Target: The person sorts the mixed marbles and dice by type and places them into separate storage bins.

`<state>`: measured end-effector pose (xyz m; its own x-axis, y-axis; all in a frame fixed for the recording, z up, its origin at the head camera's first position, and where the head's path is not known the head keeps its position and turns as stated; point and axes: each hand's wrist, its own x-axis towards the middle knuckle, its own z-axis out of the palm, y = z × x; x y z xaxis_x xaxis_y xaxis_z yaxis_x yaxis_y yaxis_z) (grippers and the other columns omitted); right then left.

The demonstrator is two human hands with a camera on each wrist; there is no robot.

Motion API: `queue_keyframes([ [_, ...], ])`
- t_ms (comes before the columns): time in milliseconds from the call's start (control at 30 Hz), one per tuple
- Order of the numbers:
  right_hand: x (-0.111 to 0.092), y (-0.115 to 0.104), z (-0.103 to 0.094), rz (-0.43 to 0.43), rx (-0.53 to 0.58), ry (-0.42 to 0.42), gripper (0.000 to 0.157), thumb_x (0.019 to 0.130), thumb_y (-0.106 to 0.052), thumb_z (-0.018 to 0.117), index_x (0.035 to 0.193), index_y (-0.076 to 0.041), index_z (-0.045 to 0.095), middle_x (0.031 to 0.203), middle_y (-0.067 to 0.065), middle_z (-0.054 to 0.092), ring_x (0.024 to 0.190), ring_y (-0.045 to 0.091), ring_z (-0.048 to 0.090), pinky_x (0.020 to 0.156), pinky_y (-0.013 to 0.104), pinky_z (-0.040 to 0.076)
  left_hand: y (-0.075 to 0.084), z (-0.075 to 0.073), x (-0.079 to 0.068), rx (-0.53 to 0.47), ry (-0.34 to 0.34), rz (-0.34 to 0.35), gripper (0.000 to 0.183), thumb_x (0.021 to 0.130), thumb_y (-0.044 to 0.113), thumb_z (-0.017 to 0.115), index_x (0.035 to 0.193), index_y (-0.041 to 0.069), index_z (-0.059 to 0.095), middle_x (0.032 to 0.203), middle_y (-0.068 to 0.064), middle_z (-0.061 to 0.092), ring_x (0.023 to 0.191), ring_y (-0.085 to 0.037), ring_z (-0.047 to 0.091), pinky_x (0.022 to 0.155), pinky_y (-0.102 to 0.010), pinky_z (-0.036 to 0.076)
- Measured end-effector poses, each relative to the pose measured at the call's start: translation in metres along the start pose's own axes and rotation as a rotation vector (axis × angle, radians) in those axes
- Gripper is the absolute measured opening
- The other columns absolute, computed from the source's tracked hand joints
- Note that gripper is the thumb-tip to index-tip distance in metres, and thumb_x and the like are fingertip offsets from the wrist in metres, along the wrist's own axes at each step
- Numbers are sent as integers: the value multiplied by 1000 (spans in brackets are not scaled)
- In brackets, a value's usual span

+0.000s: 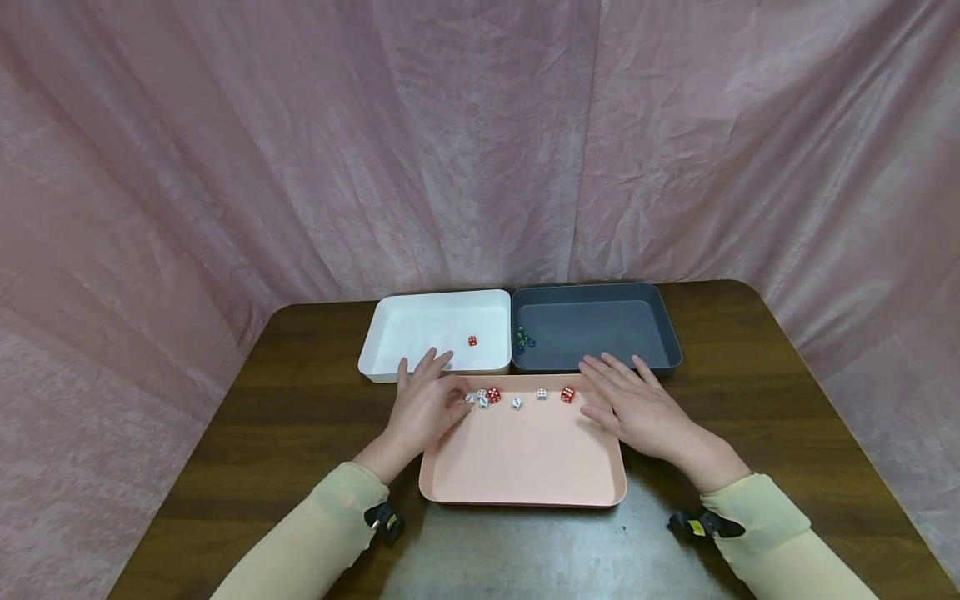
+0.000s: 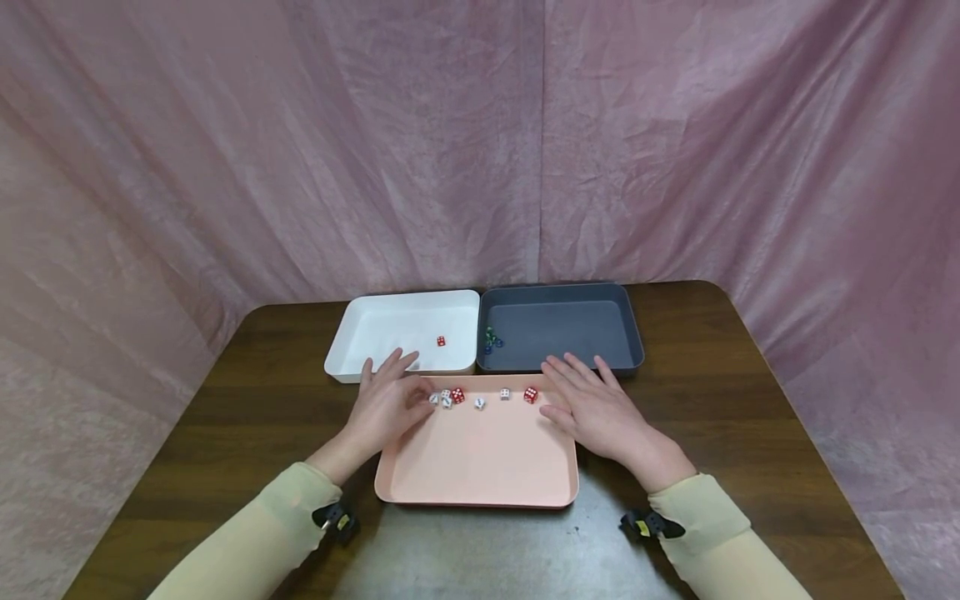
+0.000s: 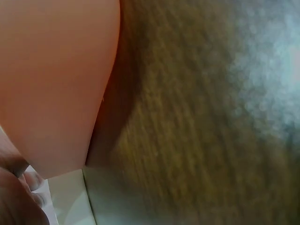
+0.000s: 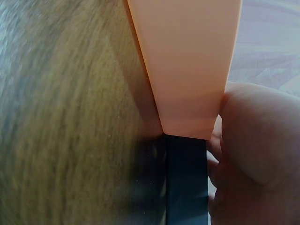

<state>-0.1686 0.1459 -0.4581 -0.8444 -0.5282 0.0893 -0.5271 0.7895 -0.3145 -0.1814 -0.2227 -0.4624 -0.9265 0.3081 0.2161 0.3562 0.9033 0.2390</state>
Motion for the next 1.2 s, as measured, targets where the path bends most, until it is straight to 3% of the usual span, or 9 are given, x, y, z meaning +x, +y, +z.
queue_keyframes([
  [700, 1, 3, 1, 8, 0, -11, 74, 112, -42, 64, 171, -5, 39, 177, 14, 36, 166, 39, 25, 131, 68, 6, 0, 6, 1, 12, 12, -4, 14, 88, 25, 97, 91, 23, 84, 159, -17, 60, 159, -44, 38, 124, -81, 16],
  [933, 0, 0, -1, 3, 1, -4, 73, 113, -43, 63, 171, -6, 40, 176, 14, 38, 165, 40, 27, 131, 69, 8, -1, 6, 0, 15, 2, 12, 14, 89, 25, 97, 98, 23, 86, 162, -17, 57, 160, -44, 36, 123, -81, 17],
  [1200, -1, 0, -1, -1, 1, 1, 72, 113, -43, 62, 171, -5, 40, 176, 14, 38, 165, 39, 28, 131, 69, 9, 0, 4, -1, 6, 10, 21, 14, 89, 25, 97, 95, 23, 85, 162, -17, 57, 161, -44, 36, 124, -81, 16],
])
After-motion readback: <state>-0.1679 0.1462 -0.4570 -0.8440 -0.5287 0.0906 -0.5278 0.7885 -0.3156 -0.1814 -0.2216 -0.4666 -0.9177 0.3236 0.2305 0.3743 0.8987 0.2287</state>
